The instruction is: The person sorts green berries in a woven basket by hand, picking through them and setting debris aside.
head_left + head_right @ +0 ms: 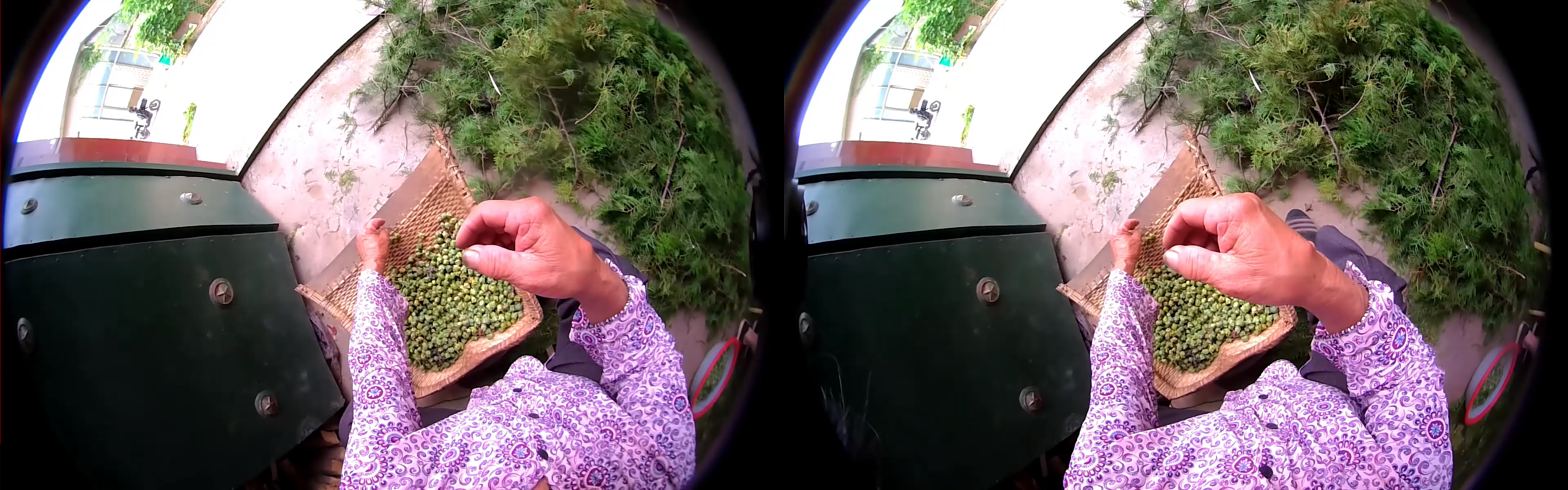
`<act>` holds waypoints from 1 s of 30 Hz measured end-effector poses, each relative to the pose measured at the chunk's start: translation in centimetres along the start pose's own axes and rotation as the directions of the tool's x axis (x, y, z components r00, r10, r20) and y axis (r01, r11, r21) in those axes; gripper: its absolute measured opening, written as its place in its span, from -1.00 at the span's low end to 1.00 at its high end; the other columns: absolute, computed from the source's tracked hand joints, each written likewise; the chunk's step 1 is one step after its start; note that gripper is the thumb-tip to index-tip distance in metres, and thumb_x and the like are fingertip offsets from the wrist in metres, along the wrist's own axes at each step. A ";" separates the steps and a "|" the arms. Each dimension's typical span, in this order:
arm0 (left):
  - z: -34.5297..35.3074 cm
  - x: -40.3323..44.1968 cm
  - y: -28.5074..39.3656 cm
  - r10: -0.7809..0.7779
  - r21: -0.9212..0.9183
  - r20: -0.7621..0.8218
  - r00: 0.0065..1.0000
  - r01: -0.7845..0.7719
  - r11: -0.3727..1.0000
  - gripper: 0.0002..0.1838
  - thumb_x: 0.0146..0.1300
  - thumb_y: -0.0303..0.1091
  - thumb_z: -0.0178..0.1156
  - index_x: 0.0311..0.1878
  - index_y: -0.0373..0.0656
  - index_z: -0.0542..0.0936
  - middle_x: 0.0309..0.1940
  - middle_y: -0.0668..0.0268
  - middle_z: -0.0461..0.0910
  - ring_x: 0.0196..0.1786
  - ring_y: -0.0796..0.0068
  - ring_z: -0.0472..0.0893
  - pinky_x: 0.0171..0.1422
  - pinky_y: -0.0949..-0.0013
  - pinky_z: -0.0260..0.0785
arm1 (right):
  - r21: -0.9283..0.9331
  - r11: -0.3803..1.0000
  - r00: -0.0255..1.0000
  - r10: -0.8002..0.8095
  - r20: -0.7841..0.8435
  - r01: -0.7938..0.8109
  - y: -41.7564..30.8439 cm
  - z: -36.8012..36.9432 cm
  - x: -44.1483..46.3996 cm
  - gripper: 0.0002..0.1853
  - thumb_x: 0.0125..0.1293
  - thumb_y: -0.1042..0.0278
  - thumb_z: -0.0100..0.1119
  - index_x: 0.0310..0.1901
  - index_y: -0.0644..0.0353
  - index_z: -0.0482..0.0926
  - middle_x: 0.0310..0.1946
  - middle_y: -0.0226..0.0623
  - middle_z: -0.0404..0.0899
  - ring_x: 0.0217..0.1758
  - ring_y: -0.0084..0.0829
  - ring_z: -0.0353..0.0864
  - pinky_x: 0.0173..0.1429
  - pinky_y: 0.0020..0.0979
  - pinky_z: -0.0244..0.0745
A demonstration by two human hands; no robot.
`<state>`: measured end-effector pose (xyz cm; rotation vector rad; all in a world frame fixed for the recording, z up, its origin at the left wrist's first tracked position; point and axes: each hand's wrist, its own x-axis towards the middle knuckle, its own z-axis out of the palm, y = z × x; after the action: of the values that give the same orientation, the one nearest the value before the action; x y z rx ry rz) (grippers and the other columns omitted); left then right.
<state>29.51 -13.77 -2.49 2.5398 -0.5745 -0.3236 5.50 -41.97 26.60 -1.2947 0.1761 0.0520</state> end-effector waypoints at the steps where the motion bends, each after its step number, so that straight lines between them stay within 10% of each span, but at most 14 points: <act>1: 0.8 -0.6 -0.4 -0.057 -0.042 0.009 0.998 0.058 0.997 -0.80 -0.05 -0.44 0.13 -0.30 -0.08 0.61 -0.30 0.17 0.55 -0.20 0.17 0.54 -0.09 0.26 0.39 | 0.000 1.000 1.000 0.006 0.000 -0.006 0.0 0.0 0.0 -0.82 0.19 0.42 0.14 -0.21 0.30 0.49 -0.42 -0.47 0.50 -0.34 -0.70 0.42 -0.26 -0.62 0.37; 19: -0.2 -1.7 4.7 0.012 0.302 -0.012 1.000 -0.008 0.953 -0.95 0.01 -0.40 0.13 -0.43 -0.10 0.56 -0.37 0.18 0.50 -0.25 0.13 0.52 -0.19 0.17 0.35 | -0.053 0.997 0.997 -0.062 -0.043 0.060 0.3 0.7 0.5 -0.86 0.13 0.43 0.16 -0.33 0.33 0.51 -0.54 -0.38 0.52 -0.47 -0.68 0.43 -0.40 -0.57 0.38; 30: 0.1 -2.3 2.6 -0.038 0.063 -0.082 0.996 0.043 0.997 -0.88 0.02 -0.38 0.09 -0.39 -0.13 0.58 -0.35 0.17 0.53 -0.23 0.19 0.53 -0.11 0.25 0.37 | -0.069 0.995 0.997 -0.072 -0.037 0.069 0.3 0.5 0.3 -0.85 0.13 0.43 0.14 -0.32 0.34 0.51 -0.54 -0.36 0.53 -0.47 -0.68 0.45 -0.39 -0.57 0.39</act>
<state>26.62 -14.80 -0.97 2.6165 -0.5110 -0.2183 5.81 -41.44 26.38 -1.3690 0.1637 -0.0279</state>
